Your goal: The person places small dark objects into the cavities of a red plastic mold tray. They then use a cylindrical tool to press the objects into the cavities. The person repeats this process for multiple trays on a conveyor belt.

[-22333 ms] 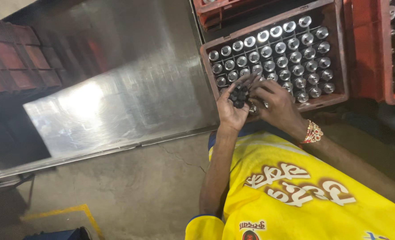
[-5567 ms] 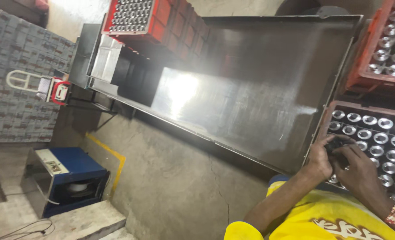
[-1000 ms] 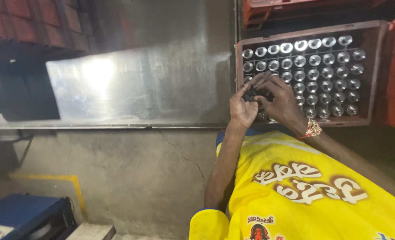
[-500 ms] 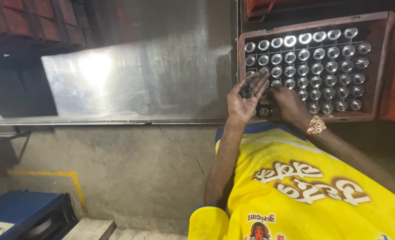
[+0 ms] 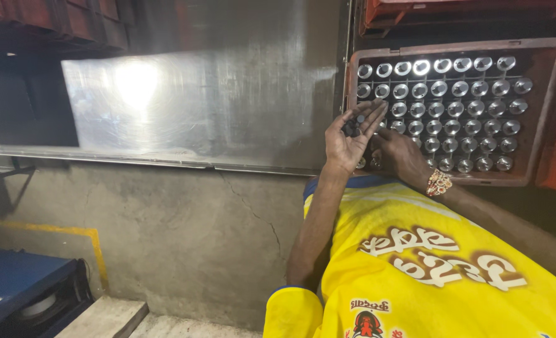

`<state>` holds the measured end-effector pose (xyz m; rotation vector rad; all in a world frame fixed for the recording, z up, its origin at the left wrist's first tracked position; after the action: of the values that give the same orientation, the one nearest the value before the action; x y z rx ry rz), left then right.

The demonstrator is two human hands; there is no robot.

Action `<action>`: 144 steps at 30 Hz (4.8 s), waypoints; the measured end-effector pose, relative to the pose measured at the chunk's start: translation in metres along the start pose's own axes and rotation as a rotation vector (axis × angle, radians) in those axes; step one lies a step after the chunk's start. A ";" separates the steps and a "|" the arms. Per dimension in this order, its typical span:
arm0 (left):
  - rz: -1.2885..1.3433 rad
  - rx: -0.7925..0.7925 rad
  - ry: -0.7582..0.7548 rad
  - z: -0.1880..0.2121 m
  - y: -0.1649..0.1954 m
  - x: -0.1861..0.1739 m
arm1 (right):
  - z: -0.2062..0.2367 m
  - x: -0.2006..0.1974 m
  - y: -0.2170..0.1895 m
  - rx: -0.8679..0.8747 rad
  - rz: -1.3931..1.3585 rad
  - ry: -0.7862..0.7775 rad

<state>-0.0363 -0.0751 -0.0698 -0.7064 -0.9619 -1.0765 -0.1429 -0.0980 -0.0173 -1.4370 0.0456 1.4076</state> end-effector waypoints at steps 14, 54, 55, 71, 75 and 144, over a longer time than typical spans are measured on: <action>-0.154 0.036 -0.059 0.005 0.007 0.017 | -0.028 -0.007 0.009 0.142 -0.034 0.061; -0.136 0.199 -0.012 0.007 0.036 -0.033 | -0.050 0.001 0.012 0.253 -0.108 0.095; -0.161 0.205 -0.005 0.008 0.037 -0.032 | -0.046 -0.009 0.007 0.225 -0.163 0.136; -0.086 0.158 0.041 0.010 0.033 -0.052 | 0.003 -0.008 0.004 0.133 -0.350 0.092; -0.081 0.185 0.052 0.011 0.037 -0.053 | 0.003 0.033 0.028 0.096 -0.191 -0.023; -0.357 -0.063 0.095 0.006 -0.011 -0.103 | -0.015 -0.034 -0.034 0.039 -0.320 0.279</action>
<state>-0.0649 -0.0325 -0.1600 -0.5391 -0.9980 -1.4459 -0.1206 -0.1148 0.0247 -1.5235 0.0195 0.9371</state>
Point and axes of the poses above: each hand's wrist, its own z-axis away from the middle knuckle, its own x-axis out of the palm, y = z × x, the point moved 7 cm from there along -z, towards the middle knuckle, and after that the axes turned 13 degrees about x, right-handed, at the moved point
